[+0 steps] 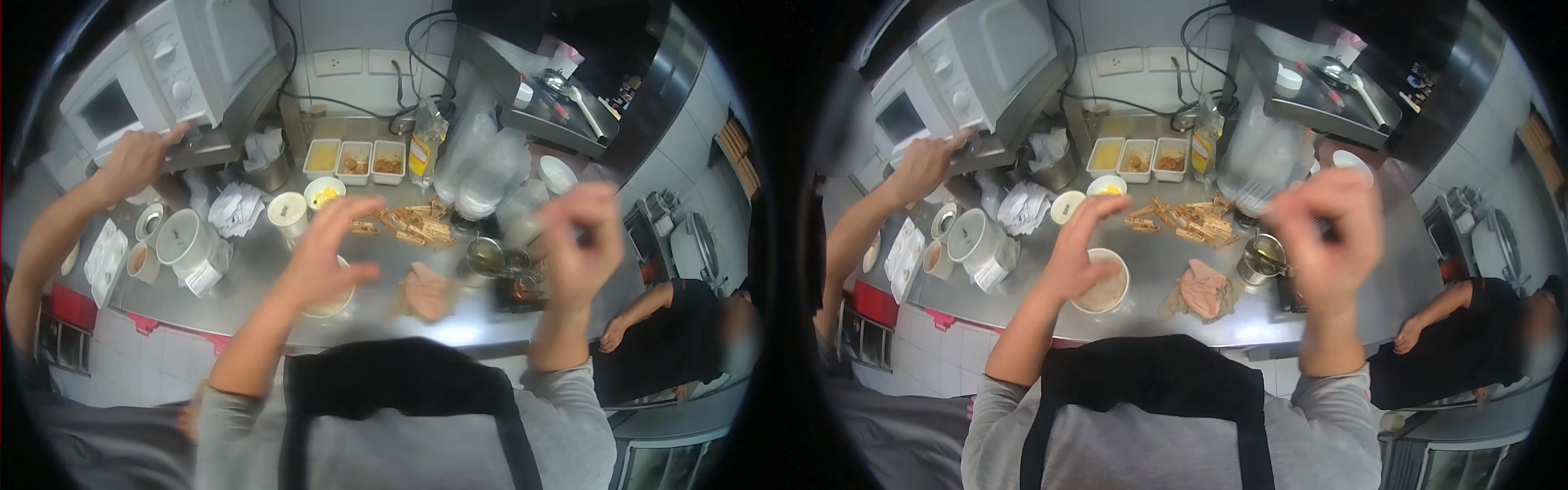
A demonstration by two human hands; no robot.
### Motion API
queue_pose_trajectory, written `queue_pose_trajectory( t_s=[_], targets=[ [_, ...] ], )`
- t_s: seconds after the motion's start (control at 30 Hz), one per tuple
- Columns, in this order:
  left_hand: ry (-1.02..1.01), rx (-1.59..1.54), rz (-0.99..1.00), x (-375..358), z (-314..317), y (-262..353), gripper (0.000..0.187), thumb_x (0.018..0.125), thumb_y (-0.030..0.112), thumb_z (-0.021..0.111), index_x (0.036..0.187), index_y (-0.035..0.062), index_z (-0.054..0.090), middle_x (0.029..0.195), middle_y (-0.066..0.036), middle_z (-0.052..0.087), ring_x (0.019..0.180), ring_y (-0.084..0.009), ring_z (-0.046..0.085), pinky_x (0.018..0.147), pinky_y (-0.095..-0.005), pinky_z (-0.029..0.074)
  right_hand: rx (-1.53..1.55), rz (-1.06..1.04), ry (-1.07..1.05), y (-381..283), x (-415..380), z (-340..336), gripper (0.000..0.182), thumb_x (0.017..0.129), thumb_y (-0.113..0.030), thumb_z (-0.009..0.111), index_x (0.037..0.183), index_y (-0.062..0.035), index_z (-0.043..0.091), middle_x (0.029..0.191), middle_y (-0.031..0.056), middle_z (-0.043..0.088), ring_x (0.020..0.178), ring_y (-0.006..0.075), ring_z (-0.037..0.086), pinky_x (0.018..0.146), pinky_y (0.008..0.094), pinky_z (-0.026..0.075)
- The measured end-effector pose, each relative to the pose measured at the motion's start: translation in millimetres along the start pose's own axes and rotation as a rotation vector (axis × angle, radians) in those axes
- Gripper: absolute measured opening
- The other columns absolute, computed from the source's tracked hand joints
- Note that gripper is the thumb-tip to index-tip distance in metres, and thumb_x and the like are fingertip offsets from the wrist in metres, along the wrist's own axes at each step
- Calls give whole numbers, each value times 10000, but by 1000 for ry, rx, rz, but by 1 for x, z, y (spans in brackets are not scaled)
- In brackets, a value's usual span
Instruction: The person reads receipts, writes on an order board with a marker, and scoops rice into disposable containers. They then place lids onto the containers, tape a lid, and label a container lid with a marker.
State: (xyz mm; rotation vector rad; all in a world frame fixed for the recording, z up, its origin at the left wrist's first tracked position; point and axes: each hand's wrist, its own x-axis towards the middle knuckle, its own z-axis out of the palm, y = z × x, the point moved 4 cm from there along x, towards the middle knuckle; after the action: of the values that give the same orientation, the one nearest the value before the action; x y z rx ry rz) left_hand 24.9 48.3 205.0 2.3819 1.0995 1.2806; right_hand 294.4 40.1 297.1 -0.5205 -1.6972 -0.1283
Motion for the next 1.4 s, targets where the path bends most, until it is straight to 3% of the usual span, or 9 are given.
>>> queue_pose_trajectory(
  t_s=[0.07, 0.23, 0.37, 0.43, 0.57, 0.7, 0.93, 1.13, 1.4],
  targets=[
    [50, 193, -213, -3, 2, -55, 801, 660, 291, 777, 1332, 84, 391, 1314, -185, 420, 1205, -334, 428, 999, -416, 353, -224, 84, 224, 38, 25, -31, 126, 781, 41, 613, 895, -11, 621, 870, 77, 584, 827, 185, 576, 740, 275, 450],
    [-90, 574, -878, -53, 0, -189, 1020, 613, 435, 802, 1429, 212, 233, 1457, -279, 172, 1344, -429, 219, 1063, -468, 305, -865, -68, -50, 165, 78, -56, 150, 868, -115, 544, 967, -53, 639, 961, 105, 600, 911, 281, 585, 810, 349, 459],
    [-123, 625, -1169, -71, 7, -231, 1053, 589, 498, 785, 1443, 247, 222, 1477, -250, 144, 1330, -425, 239, 1013, -529, 342, -994, -4, -425, 254, 82, -41, 196, 889, -179, 529, 980, -51, 646, 982, 137, 610, 941, 316, 583, 813, 362, 458],
    [-119, 627, -1241, -74, 16, -252, 1056, 583, 503, 786, 1443, 258, 225, 1479, -243, 143, 1319, -416, 259, 989, -544, 361, -859, 214, -415, 277, 72, -37, 229, 904, -204, 519, 1021, -56, 650, 1001, 156, 627, 937, 329, 592, 810, 370, 461],
    [117, 679, -1167, -82, 22, -270, 882, 624, 457, 769, 1376, 270, 345, 1453, -234, 191, 1284, -403, 309, 939, -517, 416, -644, 225, -261, 267, 66, -40, 287, 935, -273, 507, 1093, -74, 640, 1072, 136, 629, 1022, 280, 582, 872, 351, 439],
    [201, 470, -1118, -85, 14, -263, 750, 640, 330, 765, 1296, 228, 414, 1378, -241, 268, 1261, -390, 332, 958, -449, 413, -765, -81, -135, 249, 64, -43, 302, 934, -277, 517, 1147, -89, 620, 1178, 126, 577, 1131, 267, 514, 946, 357, 386],
    [625, 891, -674, -80, -92, -197, 636, 623, 268, 771, 1176, 105, 503, 1259, -273, 396, 1152, -419, 408, 959, -460, 383, -598, -103, 30, 196, 45, -53, 260, 920, -155, 541, 1146, -49, 613, 1260, 122, 526, 1181, 240, 481, 1000, 351, 354],
    [685, 1194, -869, -133, -200, -181, 600, 656, 289, 736, 1179, 91, 518, 1236, -270, 432, 1163, -432, 410, 969, -471, 381, -444, -100, 20, 139, 14, -56, 255, 904, -67, 516, 1136, 11, 587, 1279, 167, 496, 1218, 290, 450, 1025, 387, 327],
    [703, 1149, -1122, -154, -207, -177, 717, 666, 430, 747, 1282, 152, 504, 1411, -233, 293, 1256, -434, 340, 1000, -519, 333, -400, -130, 25, 68, 24, -48, 240, 860, -149, 543, 1044, -3, 594, 1215, 190, 505, 1206, 373, 435, 1031, 475, 290]
  ],
)
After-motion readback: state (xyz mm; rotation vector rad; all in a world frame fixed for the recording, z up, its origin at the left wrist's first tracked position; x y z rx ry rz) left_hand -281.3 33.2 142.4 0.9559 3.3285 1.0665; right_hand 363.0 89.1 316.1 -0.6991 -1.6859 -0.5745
